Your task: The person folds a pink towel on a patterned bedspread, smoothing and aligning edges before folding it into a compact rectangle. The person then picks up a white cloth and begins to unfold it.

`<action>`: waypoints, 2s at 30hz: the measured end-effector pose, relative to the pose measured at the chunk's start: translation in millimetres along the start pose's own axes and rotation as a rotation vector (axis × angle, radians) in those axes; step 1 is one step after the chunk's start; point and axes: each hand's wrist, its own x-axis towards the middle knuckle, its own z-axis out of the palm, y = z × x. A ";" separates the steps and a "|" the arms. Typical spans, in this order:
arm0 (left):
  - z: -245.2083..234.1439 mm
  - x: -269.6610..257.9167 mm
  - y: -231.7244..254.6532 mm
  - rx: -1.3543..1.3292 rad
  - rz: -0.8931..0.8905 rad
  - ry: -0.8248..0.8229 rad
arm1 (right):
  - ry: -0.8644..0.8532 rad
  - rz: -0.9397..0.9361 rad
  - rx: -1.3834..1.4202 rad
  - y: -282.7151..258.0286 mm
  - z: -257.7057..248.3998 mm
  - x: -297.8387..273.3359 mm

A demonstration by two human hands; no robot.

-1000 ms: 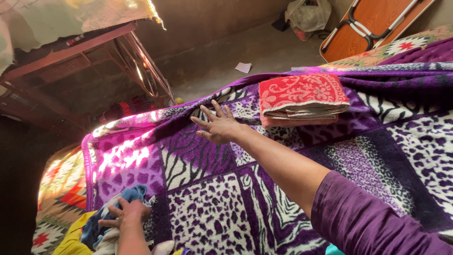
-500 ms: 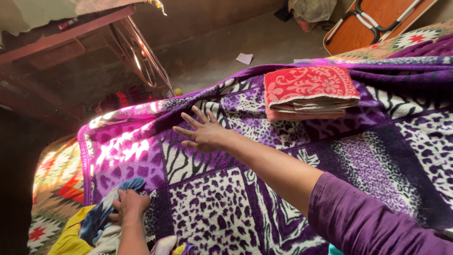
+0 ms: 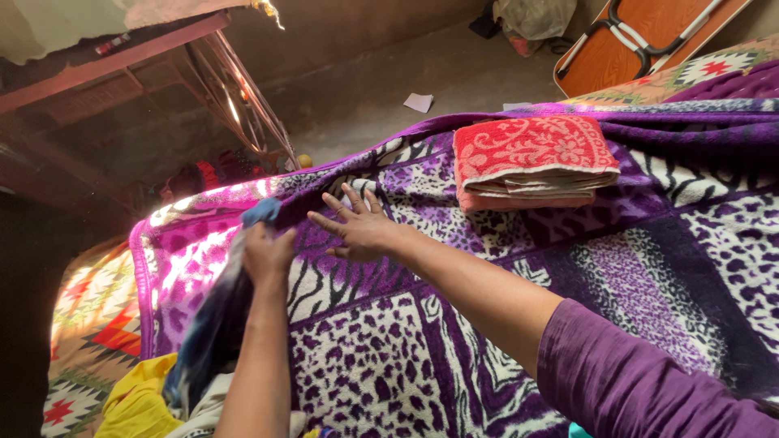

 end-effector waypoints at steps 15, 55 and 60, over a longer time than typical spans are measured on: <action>48.3 -64.5 151.1 -0.419 0.574 -0.426 | 0.590 -0.152 1.284 90.6 18.1 45.6; -33.1 12.0 -28.8 0.547 -0.023 -0.342 | 0.923 0.319 1.547 186.0 -67.7 -45.0; -28.4 18.6 -14.4 0.096 -0.008 -0.052 | 0.449 0.320 1.306 164.0 -49.1 -32.9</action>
